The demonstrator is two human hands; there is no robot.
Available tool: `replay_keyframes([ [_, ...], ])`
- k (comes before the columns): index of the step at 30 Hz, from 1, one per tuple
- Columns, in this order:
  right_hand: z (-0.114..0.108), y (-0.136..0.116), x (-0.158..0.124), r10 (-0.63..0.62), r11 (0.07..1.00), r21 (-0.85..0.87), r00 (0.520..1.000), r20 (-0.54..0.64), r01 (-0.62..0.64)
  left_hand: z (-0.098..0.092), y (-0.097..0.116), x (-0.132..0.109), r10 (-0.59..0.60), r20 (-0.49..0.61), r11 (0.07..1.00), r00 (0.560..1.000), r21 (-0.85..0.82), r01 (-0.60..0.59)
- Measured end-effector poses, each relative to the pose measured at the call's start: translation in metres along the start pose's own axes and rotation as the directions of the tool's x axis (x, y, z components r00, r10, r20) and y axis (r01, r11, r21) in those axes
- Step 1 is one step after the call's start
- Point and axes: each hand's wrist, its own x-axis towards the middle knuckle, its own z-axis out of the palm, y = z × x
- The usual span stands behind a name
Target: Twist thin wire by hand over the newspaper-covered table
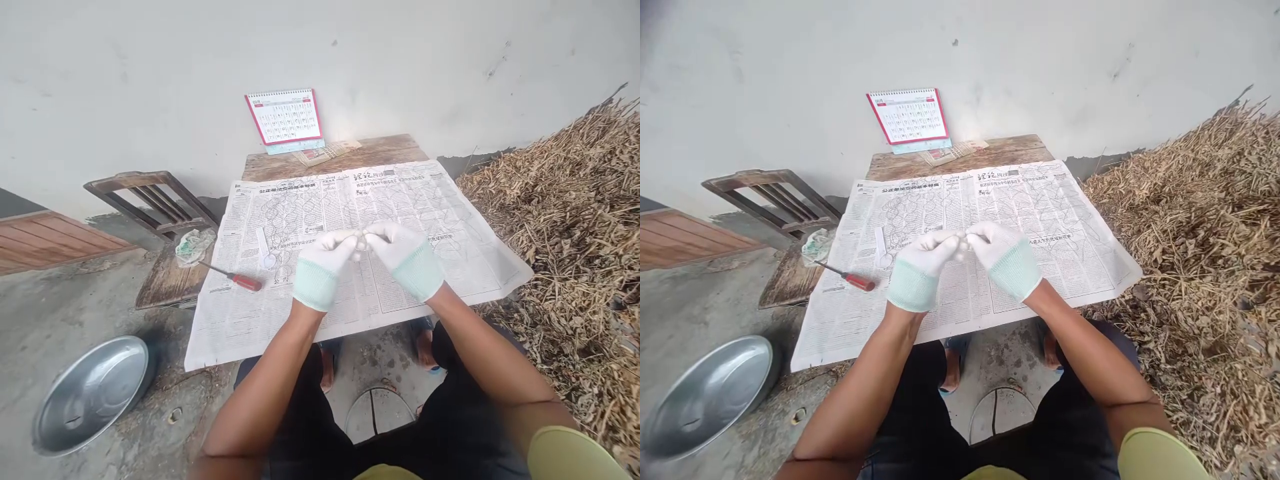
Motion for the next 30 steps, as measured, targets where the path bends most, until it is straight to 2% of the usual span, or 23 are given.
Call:
replay_keyframes([
  [3, 0.003, 0.001, -0.001, 0.012, 1.0, -0.008, 1.0, -0.019, -0.013, -0.001, -0.002, 0.001, 0.003, -0.056, 0.996, 0.998, 0.09, 0.002],
  [6, 0.003, 0.001, -0.004, 0.024, 1.0, -0.007, 1.0, 0.01, -0.024, -0.003, -0.001, 0.002, 0.015, -0.124, 0.979, 0.992, 0.205, 0.011],
  [11, -0.005, 0.001, -0.007, 0.054, 0.997, -0.05, 0.997, 0.049, -0.051, -0.005, 0.014, 0.007, 0.075, -0.222, 0.946, 0.972, 0.323, 0.001],
  [17, -0.004, -0.001, -0.01, 0.046, 0.991, -0.127, 0.991, 0.123, -0.03, -0.005, 0.029, 0.01, 0.171, -0.289, 0.923, 0.942, 0.382, -0.05],
  [23, -0.006, -0.001, -0.017, 0.05, 0.985, -0.172, 0.976, 0.211, -0.013, -0.01, 0.021, 0.001, 0.131, -0.284, 0.907, 0.95, 0.422, 0.001],
  [26, -0.017, 0.0, -0.016, 0.089, 0.994, -0.075, 0.984, 0.154, -0.078, -0.016, 0.016, -0.003, 0.143, -0.255, 0.895, 0.956, 0.447, -0.015],
  [30, -0.031, 0.004, -0.009, 0.171, 0.965, 0.207, 0.985, -0.034, -0.161, -0.017, 0.014, -0.006, 0.192, -0.232, 0.841, 0.954, 0.539, -0.038],
])
